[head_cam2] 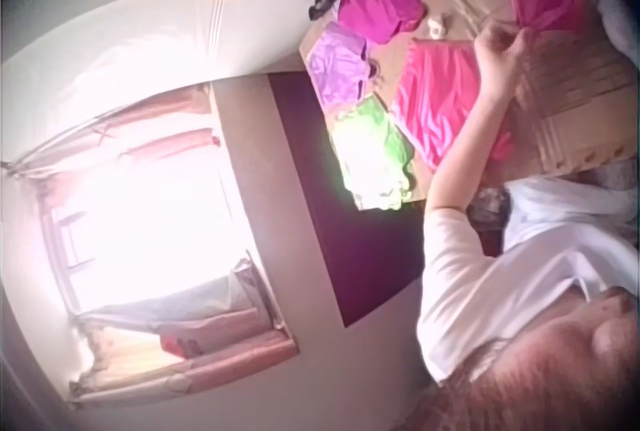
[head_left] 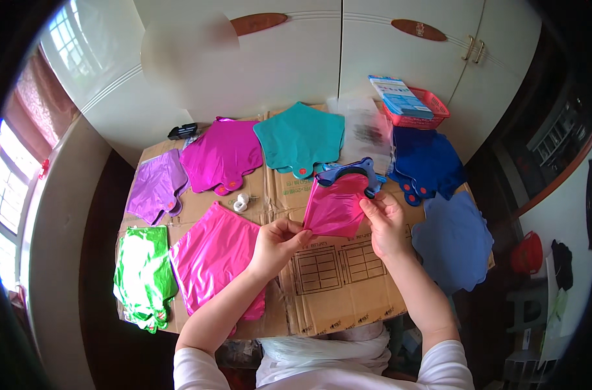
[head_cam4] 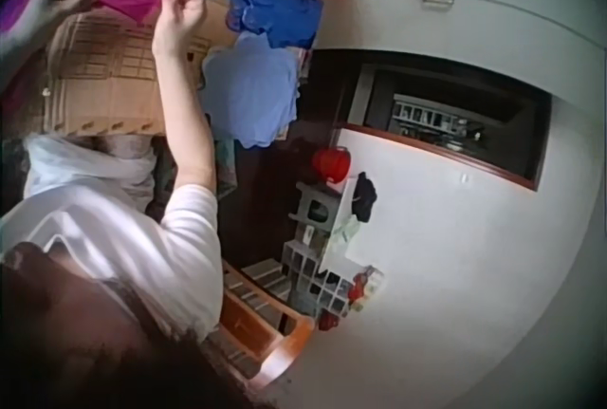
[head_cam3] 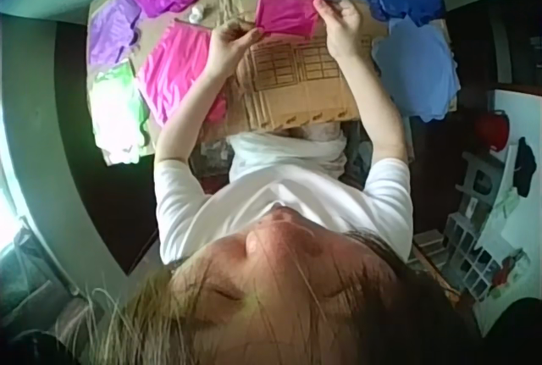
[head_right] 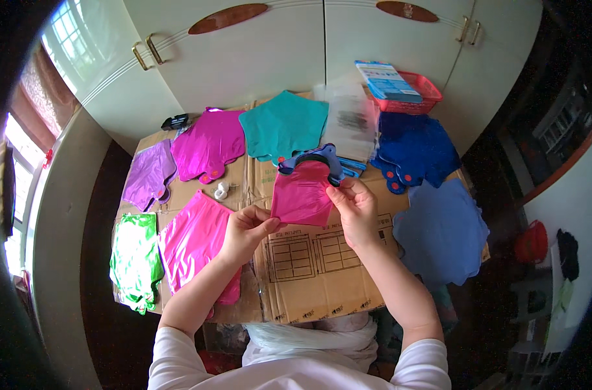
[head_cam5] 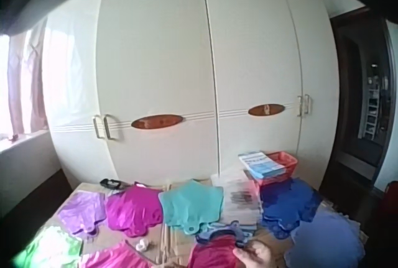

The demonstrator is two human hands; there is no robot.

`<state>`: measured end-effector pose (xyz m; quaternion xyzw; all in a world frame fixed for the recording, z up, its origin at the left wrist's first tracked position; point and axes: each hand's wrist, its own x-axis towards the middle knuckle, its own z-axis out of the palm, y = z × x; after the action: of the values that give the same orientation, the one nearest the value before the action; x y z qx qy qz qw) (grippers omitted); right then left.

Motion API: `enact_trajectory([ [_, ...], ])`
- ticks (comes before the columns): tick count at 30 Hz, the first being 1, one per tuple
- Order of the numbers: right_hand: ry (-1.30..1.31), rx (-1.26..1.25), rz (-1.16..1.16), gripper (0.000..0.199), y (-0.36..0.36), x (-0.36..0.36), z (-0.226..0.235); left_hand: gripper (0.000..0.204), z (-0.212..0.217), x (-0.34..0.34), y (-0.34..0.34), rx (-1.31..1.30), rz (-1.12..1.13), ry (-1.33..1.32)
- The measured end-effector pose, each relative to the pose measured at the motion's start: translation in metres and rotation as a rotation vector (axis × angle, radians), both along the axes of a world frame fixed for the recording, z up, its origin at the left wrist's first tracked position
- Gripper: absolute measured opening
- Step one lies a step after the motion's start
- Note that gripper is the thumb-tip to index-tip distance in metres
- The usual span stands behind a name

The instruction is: Folding plastic bibs and placing them into individual retail packages.

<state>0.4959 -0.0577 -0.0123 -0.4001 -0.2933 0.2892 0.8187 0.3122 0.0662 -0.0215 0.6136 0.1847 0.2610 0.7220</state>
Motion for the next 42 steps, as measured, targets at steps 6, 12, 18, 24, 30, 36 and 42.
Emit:
enact_trajectory([
  [6, 0.005, 0.008, -0.012, 0.015, 0.000, 0.001, 0.001, 0.007, 0.006, 0.003, 0.001, -0.066, 0.011, -0.084],
  [12, 0.036, 0.022, 0.000, 0.015, 0.000, 0.000, 0.003, 0.018, 0.021, 0.003, -0.003, -0.021, 0.021, 0.045],
  [18, 0.020, 0.019, 0.014, 0.014, -0.001, 0.004, -0.002, 0.026, 0.016, 0.002, 0.000, 0.108, -0.005, 0.123],
  [24, -0.096, -0.071, 0.111, 0.010, -0.002, -0.003, -0.001, 0.029, 0.017, 0.001, -0.001, 0.001, -0.045, -0.078],
  [30, -0.122, -0.114, 0.187, 0.010, 0.000, -0.010, -0.001, 0.020, 0.008, -0.001, 0.003, -0.019, 0.057, -0.032],
  [36, -0.081, -0.172, 0.207, 0.009, 0.000, -0.013, 0.010, 0.016, 0.003, -0.002, 0.007, -0.103, 0.034, -0.039],
  [42, -0.161, -0.192, 0.236, 0.009, -0.001, -0.006, 0.000, 0.015, 0.014, 0.000, 0.001, -0.102, 0.056, -0.077],
])
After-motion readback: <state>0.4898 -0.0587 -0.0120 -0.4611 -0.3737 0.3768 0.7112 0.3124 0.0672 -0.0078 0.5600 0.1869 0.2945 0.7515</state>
